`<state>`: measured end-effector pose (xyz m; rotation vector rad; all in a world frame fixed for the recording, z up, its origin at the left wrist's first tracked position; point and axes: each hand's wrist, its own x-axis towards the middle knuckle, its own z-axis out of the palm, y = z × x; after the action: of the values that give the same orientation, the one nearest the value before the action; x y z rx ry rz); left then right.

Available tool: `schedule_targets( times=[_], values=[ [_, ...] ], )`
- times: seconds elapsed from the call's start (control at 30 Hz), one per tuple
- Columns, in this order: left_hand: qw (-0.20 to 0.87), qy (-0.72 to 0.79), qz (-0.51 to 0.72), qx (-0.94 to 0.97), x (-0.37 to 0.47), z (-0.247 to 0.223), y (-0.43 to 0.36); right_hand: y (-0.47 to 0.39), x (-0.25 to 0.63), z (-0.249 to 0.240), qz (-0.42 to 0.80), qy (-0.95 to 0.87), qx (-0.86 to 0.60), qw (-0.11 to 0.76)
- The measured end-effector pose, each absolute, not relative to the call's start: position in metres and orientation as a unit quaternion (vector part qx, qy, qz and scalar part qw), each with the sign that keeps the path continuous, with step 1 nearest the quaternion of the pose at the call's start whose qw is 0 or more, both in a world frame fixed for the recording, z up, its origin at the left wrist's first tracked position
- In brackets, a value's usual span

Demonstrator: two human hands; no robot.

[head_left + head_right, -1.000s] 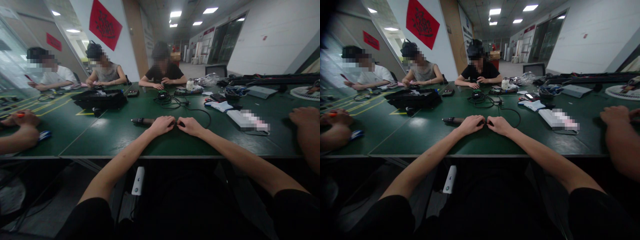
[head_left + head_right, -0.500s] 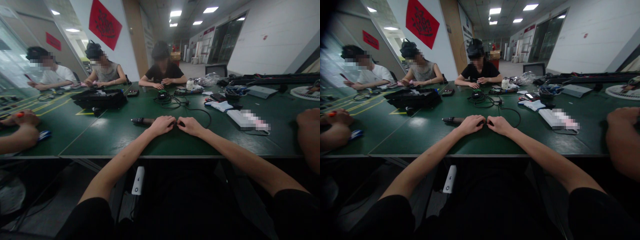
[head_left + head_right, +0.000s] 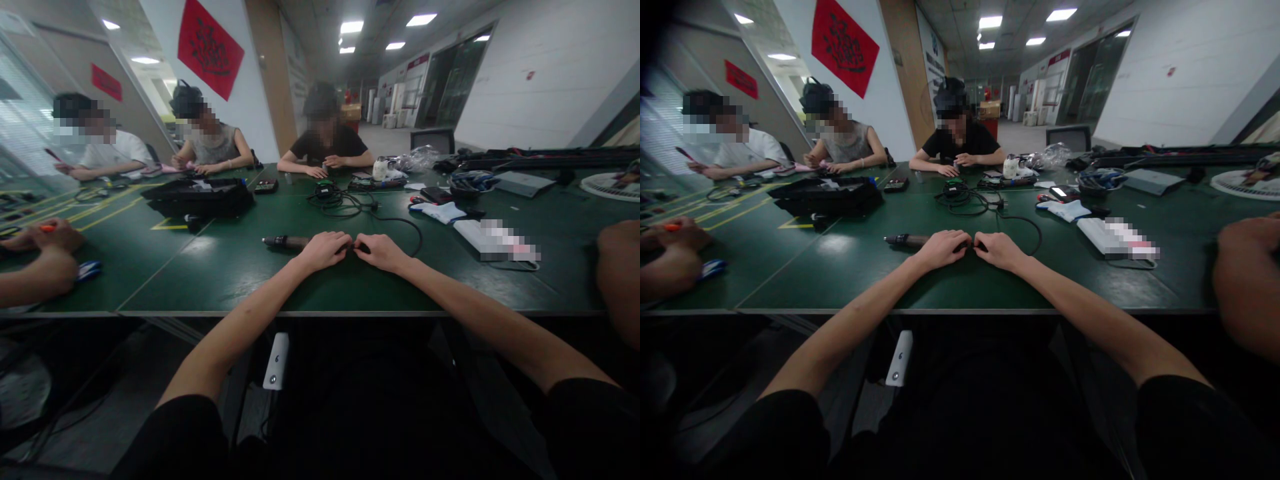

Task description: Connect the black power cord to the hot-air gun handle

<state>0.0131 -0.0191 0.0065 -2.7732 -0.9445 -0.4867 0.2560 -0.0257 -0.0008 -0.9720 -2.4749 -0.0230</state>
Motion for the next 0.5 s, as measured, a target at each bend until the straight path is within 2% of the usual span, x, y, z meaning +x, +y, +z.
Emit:
schedule_targets(
  times=[0.5],
  values=[
    [0.075,-0.334,-0.169,-0.924,0.0132,0.0054,-0.0177,-0.0259,0.2562,-0.0009,0.002,-0.901,-0.357,0.246]
  ],
)
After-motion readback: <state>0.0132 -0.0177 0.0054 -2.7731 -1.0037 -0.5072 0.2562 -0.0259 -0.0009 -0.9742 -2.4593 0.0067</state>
